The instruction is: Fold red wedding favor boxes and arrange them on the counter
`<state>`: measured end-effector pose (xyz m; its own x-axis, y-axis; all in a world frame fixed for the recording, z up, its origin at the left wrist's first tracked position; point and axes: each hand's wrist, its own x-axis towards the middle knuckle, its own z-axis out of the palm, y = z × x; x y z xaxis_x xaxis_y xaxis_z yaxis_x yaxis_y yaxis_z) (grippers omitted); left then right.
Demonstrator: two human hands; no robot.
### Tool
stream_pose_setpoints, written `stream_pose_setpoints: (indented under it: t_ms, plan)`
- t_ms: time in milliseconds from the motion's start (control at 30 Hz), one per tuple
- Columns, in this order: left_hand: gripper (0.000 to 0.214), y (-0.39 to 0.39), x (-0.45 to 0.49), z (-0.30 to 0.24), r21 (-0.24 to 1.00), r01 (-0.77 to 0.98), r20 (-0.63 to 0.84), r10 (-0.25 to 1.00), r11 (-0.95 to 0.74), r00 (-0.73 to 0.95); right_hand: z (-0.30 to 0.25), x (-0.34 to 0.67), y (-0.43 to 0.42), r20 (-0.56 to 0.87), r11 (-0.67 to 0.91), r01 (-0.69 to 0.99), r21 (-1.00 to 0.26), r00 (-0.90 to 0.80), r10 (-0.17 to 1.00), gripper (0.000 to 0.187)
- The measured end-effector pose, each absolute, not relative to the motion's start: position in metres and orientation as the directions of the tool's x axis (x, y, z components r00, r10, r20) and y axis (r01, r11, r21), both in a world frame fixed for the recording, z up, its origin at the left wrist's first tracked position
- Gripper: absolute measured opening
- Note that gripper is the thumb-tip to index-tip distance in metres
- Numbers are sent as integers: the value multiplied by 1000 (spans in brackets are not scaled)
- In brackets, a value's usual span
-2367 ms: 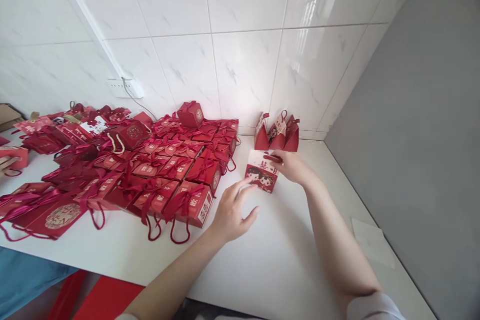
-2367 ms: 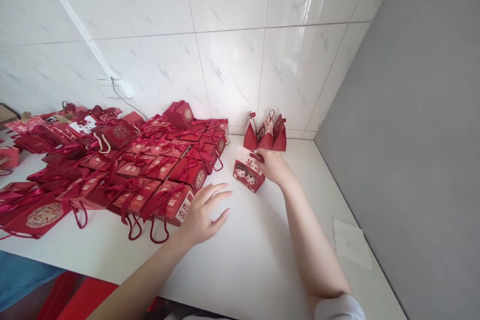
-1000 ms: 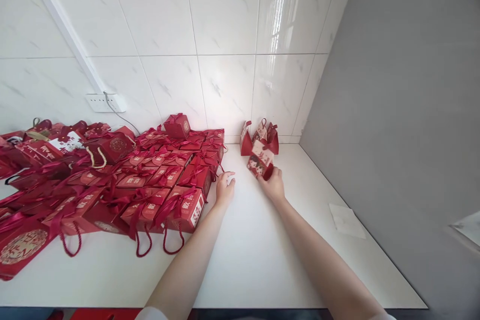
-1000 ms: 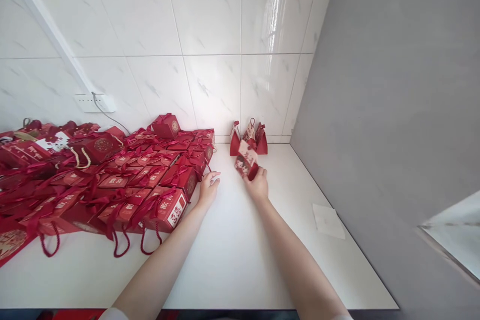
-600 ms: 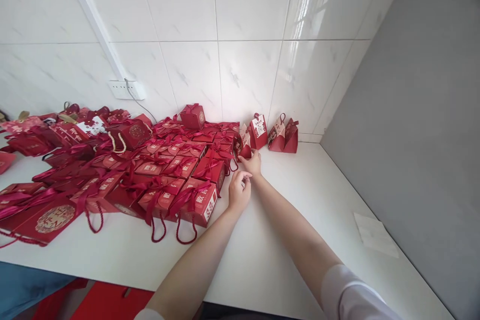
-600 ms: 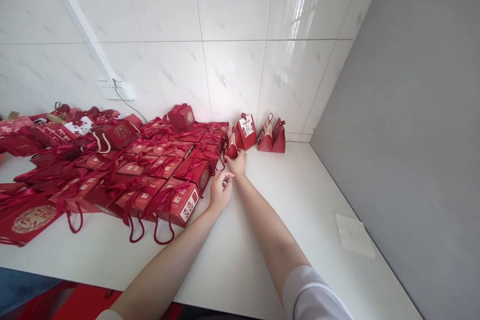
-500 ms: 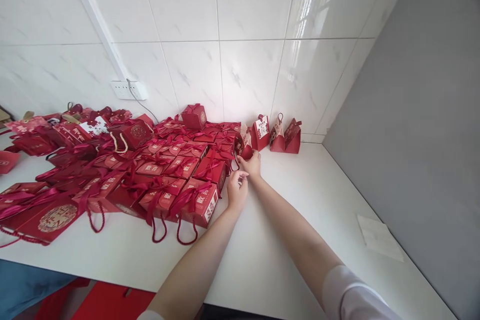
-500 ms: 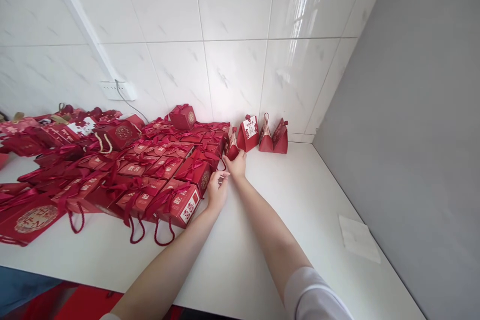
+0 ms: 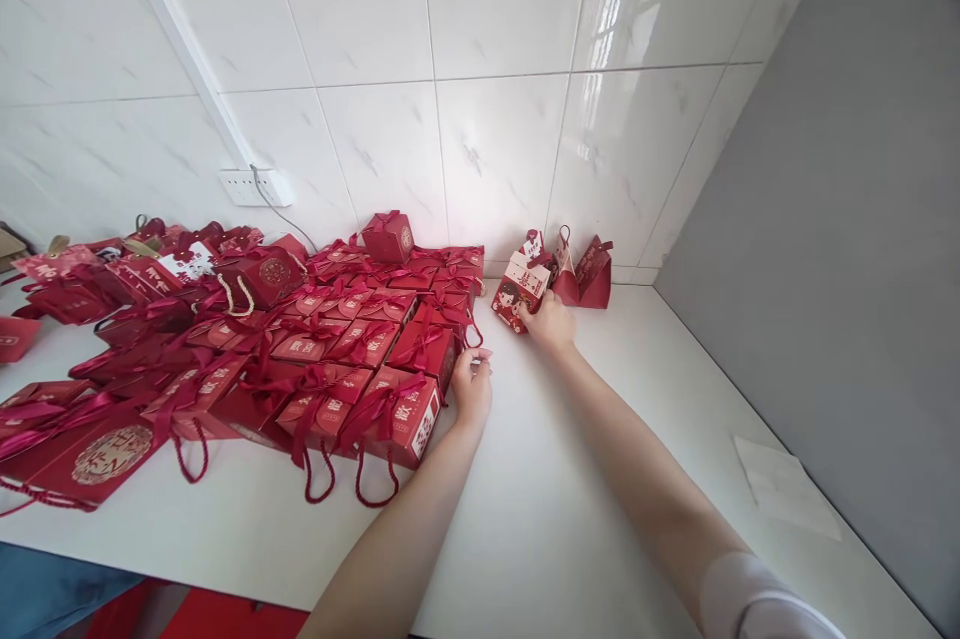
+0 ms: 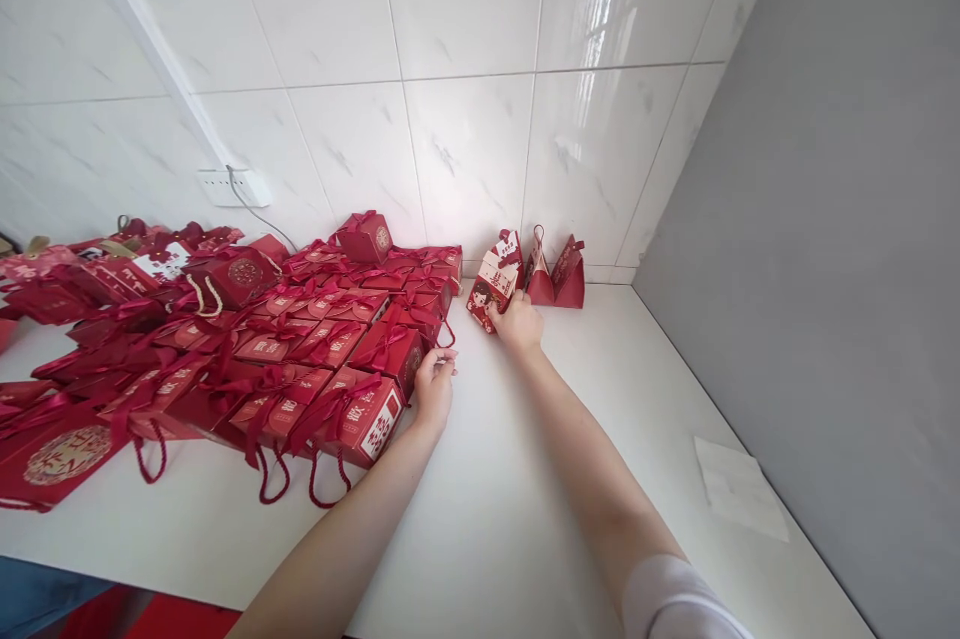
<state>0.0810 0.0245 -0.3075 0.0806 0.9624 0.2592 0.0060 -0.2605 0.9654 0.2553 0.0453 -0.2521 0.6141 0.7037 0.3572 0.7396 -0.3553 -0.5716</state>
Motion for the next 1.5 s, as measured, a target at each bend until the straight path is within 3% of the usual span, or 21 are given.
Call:
stream_pose_setpoints:
  t_ms: [200,433,667,767,833,900,967,1067,1133,1300,1400,1500]
  plan:
    - [11,24,80,-307,970,0,244,965,-245,97,-240,228,45,415,-251,802,-542,515,750,24]
    - [11,24,77,-306,975,0,223,970,-224,98,-241,225,94,404,-196,759,-621,524,750,21]
    - [12,24,79,-305,970,34,234,964,-240,127,-265,246,110,505,-28,732,-681,497,705,38]
    - [12,24,79,-304,968,50,237,962,-245,138,-274,259,96,555,-55,710,-702,594,582,43]
    - [11,23,78,-303,967,61,238,960,-249,145,-275,277,88,560,-153,651,-744,732,389,55]
    - [11,23,79,-303,965,72,241,959,-254,151,-273,303,83,518,-266,530,-805,847,121,71]
    - [11,23,79,-302,962,83,244,957,-259,155,-274,332,82,454,-290,439,-850,891,18,89]
    - [11,23,80,-302,959,98,247,955,-265,163,-284,370,82,304,-274,338,-901,939,159,103]
    - [11,24,82,-301,958,105,249,954,-268,166,-293,385,82,249,-277,314,-908,937,246,92]
    - [11,24,84,-299,953,121,255,952,-278,171,-311,389,85,311,-223,416,-882,867,390,62]
    - [11,23,84,-299,952,127,256,951,-280,173,-314,385,88,355,-156,485,-861,790,500,63]
    - [11,23,83,-300,953,126,253,951,-276,176,-313,381,85,370,-133,518,-845,746,554,80]
